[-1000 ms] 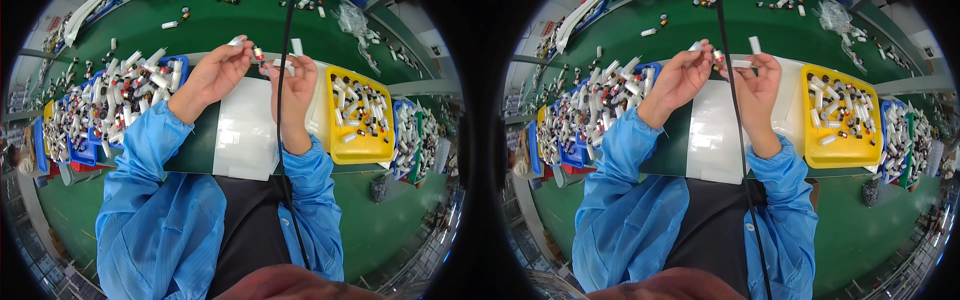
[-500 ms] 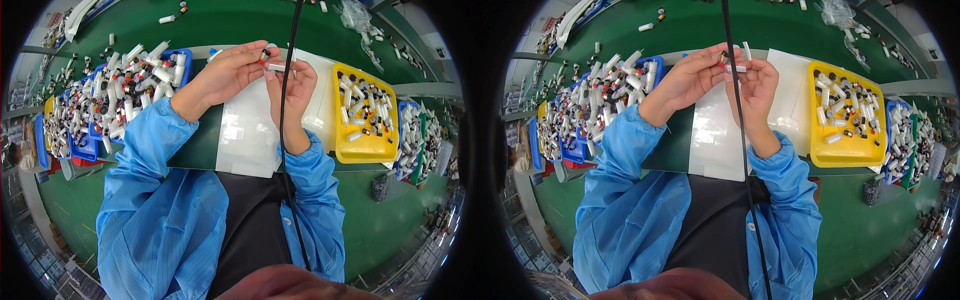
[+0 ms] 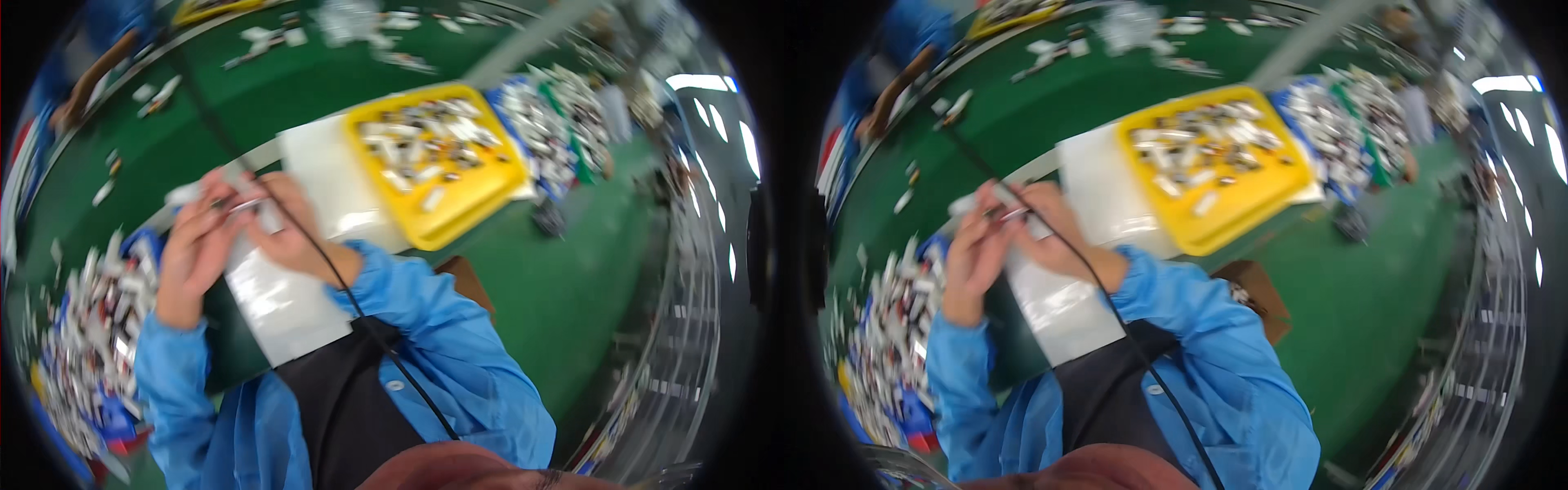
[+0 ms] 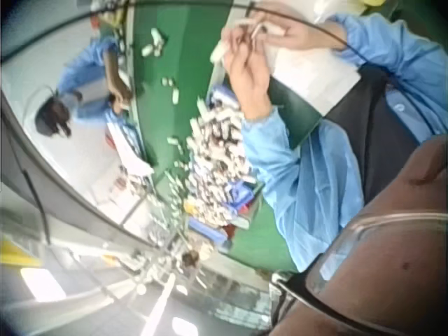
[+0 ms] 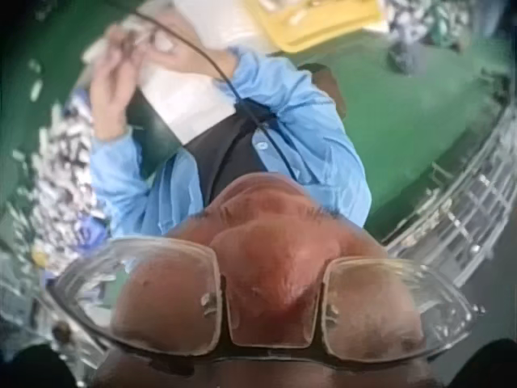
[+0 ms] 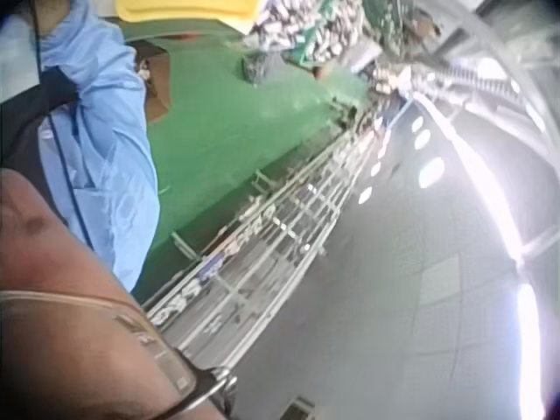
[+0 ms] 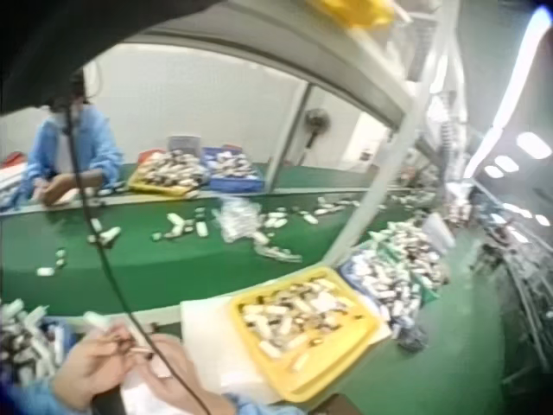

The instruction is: The recorder is assembling small electronic sensors by inserting internal components into white plastic housing tubes at a manufacturing workbench.

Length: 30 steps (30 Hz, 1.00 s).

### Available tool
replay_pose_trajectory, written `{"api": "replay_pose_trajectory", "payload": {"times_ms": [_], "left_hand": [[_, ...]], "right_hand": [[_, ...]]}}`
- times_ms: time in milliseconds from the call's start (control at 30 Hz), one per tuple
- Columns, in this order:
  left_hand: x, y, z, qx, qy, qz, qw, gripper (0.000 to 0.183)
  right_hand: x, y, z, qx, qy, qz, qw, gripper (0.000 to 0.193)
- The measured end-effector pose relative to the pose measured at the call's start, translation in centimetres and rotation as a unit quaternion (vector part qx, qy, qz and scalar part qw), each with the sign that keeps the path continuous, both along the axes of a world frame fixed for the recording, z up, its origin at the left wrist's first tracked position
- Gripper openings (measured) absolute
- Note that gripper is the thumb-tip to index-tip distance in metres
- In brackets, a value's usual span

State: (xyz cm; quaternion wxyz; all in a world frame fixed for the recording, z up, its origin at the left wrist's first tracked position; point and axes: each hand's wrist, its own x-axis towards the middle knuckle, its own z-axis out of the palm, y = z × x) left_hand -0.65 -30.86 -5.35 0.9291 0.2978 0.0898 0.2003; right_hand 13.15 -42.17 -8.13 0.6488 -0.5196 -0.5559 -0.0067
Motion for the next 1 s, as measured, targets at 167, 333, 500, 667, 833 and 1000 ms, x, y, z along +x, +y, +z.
{"api": "replay_pose_trajectory", "payload": {"times_ms": [167,333,500,667,833,1000], "left_hand": [[0.8,0.4,0.4,0.157,0.152,0.085,0.972,0.040],[0.1,0.7,0.5,0.093,0.187,0.031,0.978,0.043],[0.8,0.6,0.4,0.195,0.138,0.064,0.969,0.048],[1.0,0.5,0.4,0.285,0.145,0.109,0.941,0.043],[0.5,0.9,0.5,0.310,0.141,0.129,0.931,0.041],[0.7,0.7,0.8,0.311,0.134,0.132,0.932,0.037]], "right_hand": [[-0.8,0.5,-0.7,0.036,0.226,0.110,0.967,0.036],[0.4,0.8,-1.9,-0.034,0.158,0.092,0.983,0.037],[-1.3,1.4,-1.5,0.063,0.173,0.050,0.982,0.040],[-1.2,1.0,-1.5,0.049,0.265,0.147,0.952,0.050],[-1.3,1.2,-0.8,0.009,0.316,0.169,0.934,0.048],[0.3,0.7,-0.1,-0.003,0.414,0.205,0.887,0.043]]}}
